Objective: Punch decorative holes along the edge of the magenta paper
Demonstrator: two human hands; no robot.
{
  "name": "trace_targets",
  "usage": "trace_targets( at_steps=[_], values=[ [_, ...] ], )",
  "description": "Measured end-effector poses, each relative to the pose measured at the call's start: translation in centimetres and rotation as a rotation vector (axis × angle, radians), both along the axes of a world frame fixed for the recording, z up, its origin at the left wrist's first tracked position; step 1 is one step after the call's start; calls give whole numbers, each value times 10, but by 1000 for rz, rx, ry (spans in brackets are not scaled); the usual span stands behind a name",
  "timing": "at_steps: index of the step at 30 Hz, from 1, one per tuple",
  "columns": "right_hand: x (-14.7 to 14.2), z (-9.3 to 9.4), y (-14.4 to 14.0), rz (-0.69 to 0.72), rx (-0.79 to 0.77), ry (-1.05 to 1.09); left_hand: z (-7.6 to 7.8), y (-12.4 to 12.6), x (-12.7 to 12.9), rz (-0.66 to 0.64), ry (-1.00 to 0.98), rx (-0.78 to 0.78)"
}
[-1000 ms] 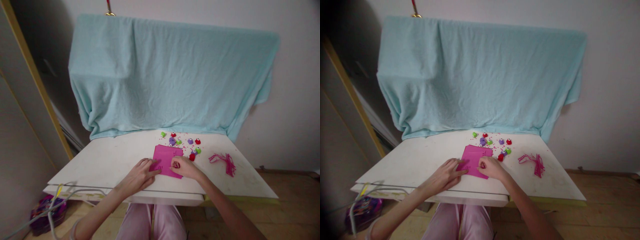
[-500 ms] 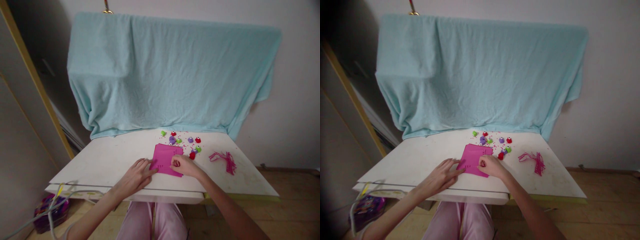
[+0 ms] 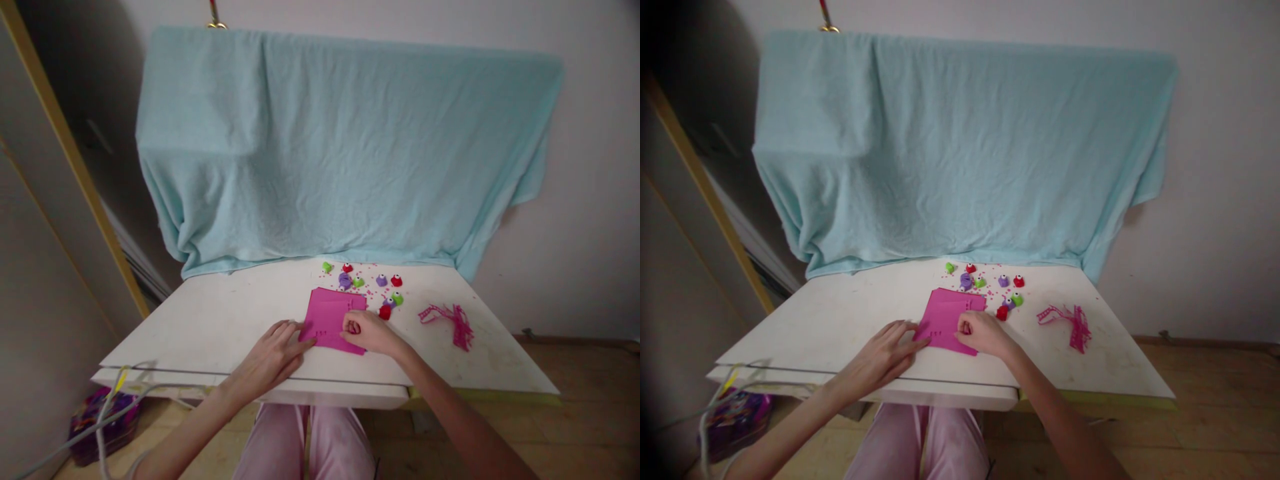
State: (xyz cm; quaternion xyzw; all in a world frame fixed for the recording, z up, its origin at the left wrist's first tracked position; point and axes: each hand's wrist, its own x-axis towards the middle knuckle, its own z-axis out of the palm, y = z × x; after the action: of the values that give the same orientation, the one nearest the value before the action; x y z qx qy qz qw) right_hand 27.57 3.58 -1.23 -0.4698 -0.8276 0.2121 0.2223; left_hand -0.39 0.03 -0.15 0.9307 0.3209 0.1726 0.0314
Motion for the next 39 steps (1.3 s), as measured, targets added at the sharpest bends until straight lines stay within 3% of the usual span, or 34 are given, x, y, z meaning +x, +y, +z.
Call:
trace_targets(
  at_steps=[7, 12, 15, 22, 39],
  values=[
    [-2, -1, -2, 2, 35, -32, -3, -5, 0, 31, 4, 31],
    [-13, 10, -20, -101, 283, -56, -3, -7, 0, 47, -15, 7],
    [-25, 17, -33, -20, 376, -97, -5, -8, -1, 58, -30, -14],
    [-47, 20, -45, 151, 428, -207, -4, -8, -2, 53, -57, -1],
    [-7, 9, -43, 141, 506, -209, -8, -5, -4, 56, -62, -25]
  ],
)
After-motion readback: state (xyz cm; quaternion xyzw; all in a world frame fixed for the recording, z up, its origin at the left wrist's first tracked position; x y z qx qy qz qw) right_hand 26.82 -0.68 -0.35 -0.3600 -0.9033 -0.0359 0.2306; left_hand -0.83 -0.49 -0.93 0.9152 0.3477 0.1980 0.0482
